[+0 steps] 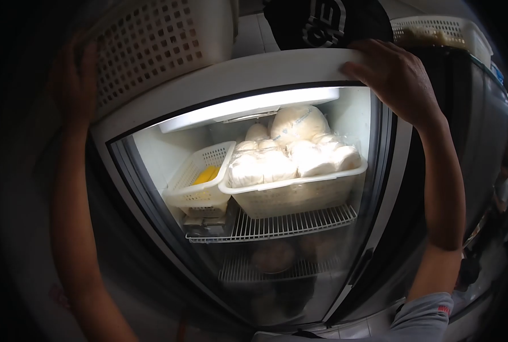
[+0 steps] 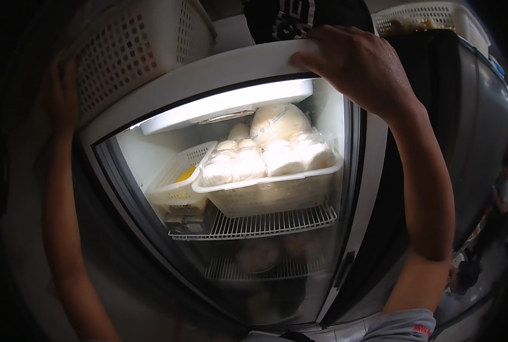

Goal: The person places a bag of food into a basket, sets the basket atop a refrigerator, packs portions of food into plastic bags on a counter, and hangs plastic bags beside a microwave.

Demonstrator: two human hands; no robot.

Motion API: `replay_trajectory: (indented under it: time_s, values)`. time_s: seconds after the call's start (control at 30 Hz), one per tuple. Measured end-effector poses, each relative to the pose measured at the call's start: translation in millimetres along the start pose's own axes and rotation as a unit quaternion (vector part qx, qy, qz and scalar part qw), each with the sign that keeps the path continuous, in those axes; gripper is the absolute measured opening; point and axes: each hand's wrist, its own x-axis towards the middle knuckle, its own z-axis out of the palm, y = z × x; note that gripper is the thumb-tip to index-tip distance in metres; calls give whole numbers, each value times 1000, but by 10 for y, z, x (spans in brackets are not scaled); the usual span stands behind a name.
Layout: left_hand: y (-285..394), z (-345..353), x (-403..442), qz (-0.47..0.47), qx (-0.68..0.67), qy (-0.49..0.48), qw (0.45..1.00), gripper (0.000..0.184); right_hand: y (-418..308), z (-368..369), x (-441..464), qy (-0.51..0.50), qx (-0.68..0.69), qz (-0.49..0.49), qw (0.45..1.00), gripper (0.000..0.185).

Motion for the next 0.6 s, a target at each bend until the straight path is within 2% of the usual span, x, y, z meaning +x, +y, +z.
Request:
replay_trajectory:
  time_s: [0.13, 0.2, 0.23, 0.3, 0.33, 0.4, 0.43, 0.5, 0.53, 0.6]
  values:
    - [127, -86, 234, 47, -20, 24, 998, 33, 135, 166, 1, 59, -17, -48, 997, 32]
    - [369, -145, 367, 30, 36, -103, 994, 34, 104, 186, 1, 86, -27, -62, 994, 32]
    - [369, -124, 396, 32, 39, -107, 993, 34, 84, 181, 8, 93, -35, -57, 993, 31]
    - [341, -40, 461, -80, -22, -158, 984, 36, 30, 161, 16, 88, -47, -32, 994, 30]
    - [333, -41, 464, -81, -18, -161, 983, 36, 13, 167, 9, 88, -42, -34, 995, 30]
    - [340, -52, 513, -210, -15, -182, 960, 36, 31, 179, 12, 116, -48, -43, 991, 29]
    - [271, -19, 472, -209, -12, -181, 961, 36, 61, 195, 7, 113, -49, -49, 991, 30]
    - [-41, 85, 265, -154, -141, -22, 978, 29, 22, 160, 4, 90, -45, -19, 995, 28]
    - [-275, 166, 186, -152, -137, -21, 979, 29, 4, 150, 22, 65, -41, 10, 997, 26]
    - [-644, 288, 93, -52, -102, 48, 992, 30, 81, 210, 76, 101, -116, -102, 983, 20]
